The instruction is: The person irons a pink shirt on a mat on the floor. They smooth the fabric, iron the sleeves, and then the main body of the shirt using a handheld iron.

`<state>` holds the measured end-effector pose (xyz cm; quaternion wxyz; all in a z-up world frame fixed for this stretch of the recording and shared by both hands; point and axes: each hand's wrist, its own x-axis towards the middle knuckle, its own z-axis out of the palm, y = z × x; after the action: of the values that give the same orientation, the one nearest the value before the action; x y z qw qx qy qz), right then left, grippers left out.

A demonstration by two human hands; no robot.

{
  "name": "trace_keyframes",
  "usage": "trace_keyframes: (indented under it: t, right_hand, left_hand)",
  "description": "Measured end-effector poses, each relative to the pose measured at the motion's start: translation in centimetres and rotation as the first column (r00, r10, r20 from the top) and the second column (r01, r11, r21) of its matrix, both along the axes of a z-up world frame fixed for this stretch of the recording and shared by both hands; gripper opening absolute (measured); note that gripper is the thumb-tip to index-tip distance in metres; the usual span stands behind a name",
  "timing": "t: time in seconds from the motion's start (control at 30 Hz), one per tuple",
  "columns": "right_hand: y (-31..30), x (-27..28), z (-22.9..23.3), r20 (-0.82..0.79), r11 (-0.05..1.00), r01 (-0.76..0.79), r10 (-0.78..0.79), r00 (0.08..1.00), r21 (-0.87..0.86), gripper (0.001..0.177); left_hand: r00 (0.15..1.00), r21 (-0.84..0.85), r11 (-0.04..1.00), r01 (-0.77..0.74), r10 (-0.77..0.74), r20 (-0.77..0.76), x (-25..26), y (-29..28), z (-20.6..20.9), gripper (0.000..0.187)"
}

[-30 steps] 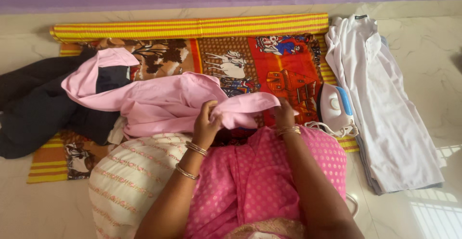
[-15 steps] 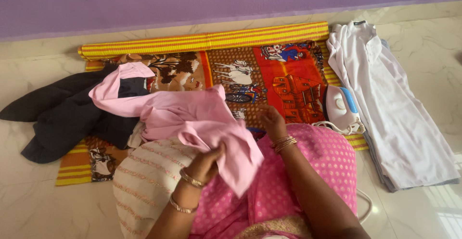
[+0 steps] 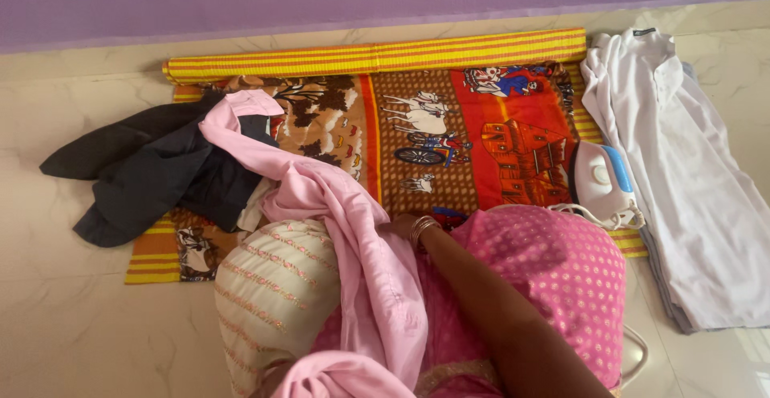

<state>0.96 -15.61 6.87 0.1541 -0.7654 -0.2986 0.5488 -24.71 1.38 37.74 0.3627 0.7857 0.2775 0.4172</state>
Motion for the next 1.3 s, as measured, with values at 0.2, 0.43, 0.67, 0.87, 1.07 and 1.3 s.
trace_keyframes:
  t: [0.2, 0.43, 0.67, 0.87, 1.07, 1.3]
  right_hand:
    - [2.3, 9.8, 12.3, -0.732, 0.316, 0.911, -0.550, 0.403, 0.264, 0.042]
    - [-8.6, 24.6, 36.6, -0.804, -0.616, 0.546, -0.270, 0.531, 0.568, 0.053]
    - [-21.3, 8.5, 37.3, -0.172, -0.328, -0.266, -0.862, 0.476, 0.906, 0.036]
    - [-16.8, -1.6, 24.9, 0.292, 0.241, -0.179, -0.606, 0.740, 0.954, 0.017]
    - [-12.1, -4.2, 17.7, 0.529, 0.534, -0.261, -0.443, 0.724, 0.805, 0.015]
    - [-9.5, -5.2, 17.3, 0.390, 0.406, -0.221, -0.400, 0.830, 0.887, 0.035]
  left_hand:
    - [0.899, -0.089, 0.992, -0.088, 0.041, -0.437, -1.8, 3.5, 0.3, 0.041]
    - [0.977, -0.570, 0.797, 0.201, -0.122, 0.174, -3.0, 6.1, 7.8, 0.045]
    - [0.500, -0.170, 0.738, 0.653, -0.251, 0.829, -2.1, 5.5, 10.8, 0.039]
    - [0.746, -0.312, 0.867, 0.390, -0.098, 0.659, 1.0, 4.2, 4.7, 0.060]
    - [0.868, -0.306, 0.830, 0.465, -0.496, -0.026, 6.1, -2.4, -5.3, 0.091]
    - [0.755, -0.121, 0.927, 0.354, -0.360, -0.548, 8.8, -11.9, -12.2, 0.042]
